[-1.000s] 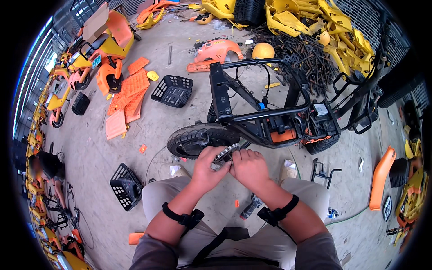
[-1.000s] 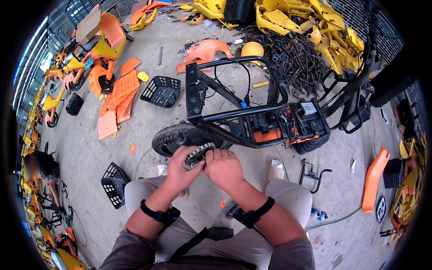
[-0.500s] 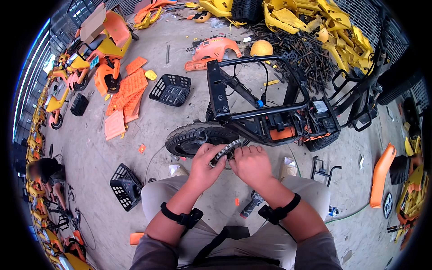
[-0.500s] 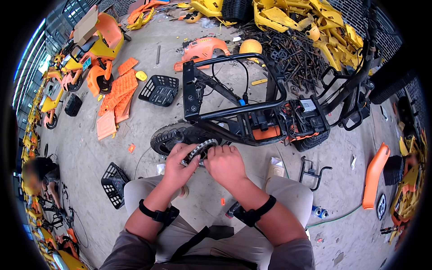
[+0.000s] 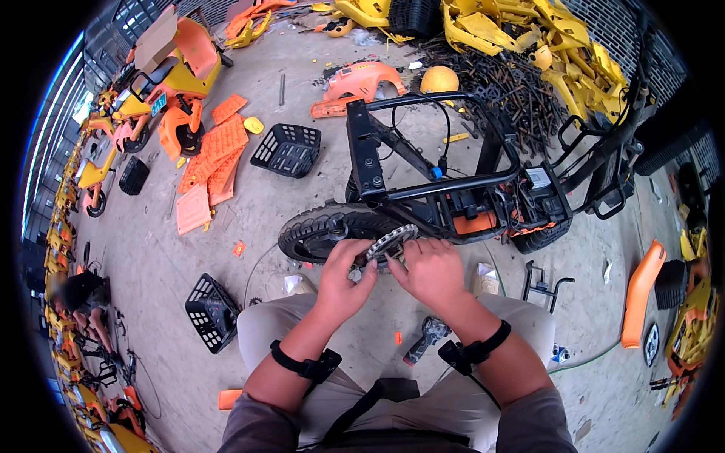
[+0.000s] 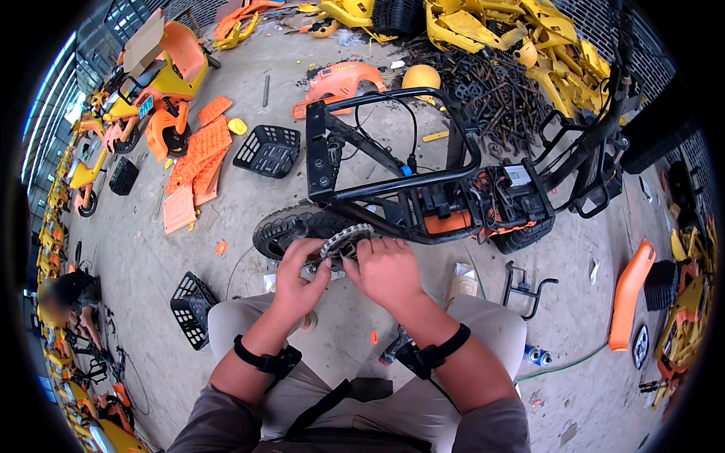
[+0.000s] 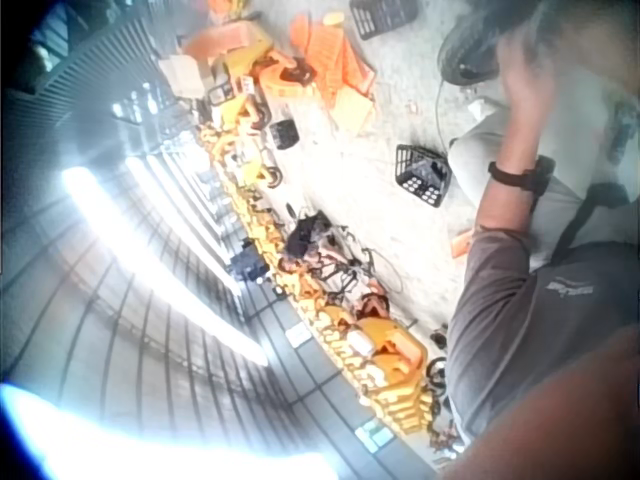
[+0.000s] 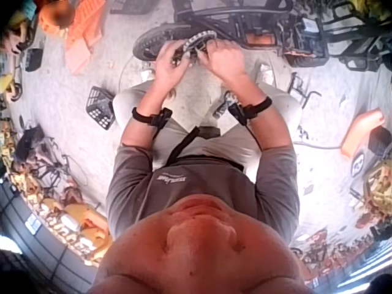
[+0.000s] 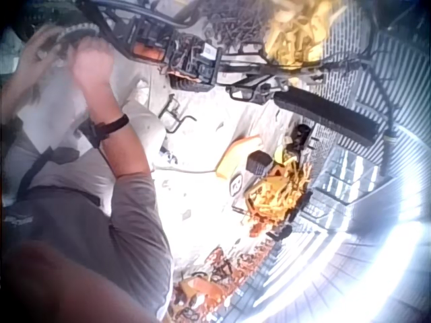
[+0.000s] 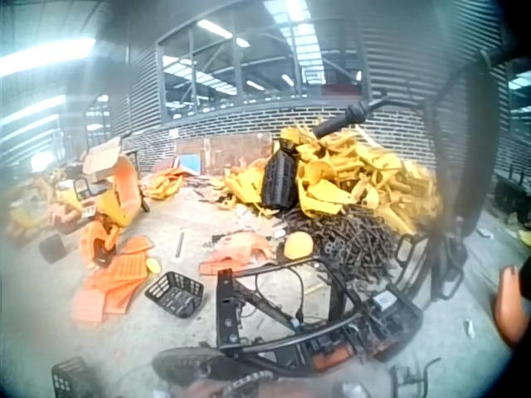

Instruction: The person manipulates a drive chain and a sprocket by hand while working on a vehicle frame.

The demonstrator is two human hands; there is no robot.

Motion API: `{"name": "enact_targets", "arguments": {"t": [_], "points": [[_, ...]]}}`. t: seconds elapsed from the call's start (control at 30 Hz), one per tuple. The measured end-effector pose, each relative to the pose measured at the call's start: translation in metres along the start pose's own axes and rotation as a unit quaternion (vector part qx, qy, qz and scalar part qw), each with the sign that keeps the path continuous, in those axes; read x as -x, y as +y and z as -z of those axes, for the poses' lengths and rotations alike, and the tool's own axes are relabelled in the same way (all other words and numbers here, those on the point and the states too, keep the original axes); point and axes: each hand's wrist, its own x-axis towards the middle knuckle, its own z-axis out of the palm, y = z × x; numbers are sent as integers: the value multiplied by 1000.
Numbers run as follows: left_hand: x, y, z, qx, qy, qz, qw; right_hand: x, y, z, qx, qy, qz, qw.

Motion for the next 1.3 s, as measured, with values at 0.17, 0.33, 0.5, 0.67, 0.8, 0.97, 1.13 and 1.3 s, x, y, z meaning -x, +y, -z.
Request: {"name": "enact_targets", "arguments": {"t": [0.17,0.33,0.5,0.67,0.8,0.97,1.13,1.3], "points": [[2,-9,-2,5,-21,19,1000,-1,0,7,-5,13,-12,1000],[3,-8,-4,4,-10,4,1000,-2,-1,12,-15,25,-18,999],[3,-7,-6,7,-8,30,999,-1,1,8,-41,50,-15,998],[4,-2,-7,5,2,18,1000,-1,2,11,-50,45,-19,998],[5,-2,-7,7,19,14,1000,-1,-1,13,-71,30,-30,997],[6,-2,-6,29,12,31,999,0,1,11,-110,21,-42,993],[10,-4,-8,32,28,34,998,2,-2,7,-135,-7,-62,989],[10,-4,-10,15,67,30,997,0,-3,3,-151,3,-72,986]]}}
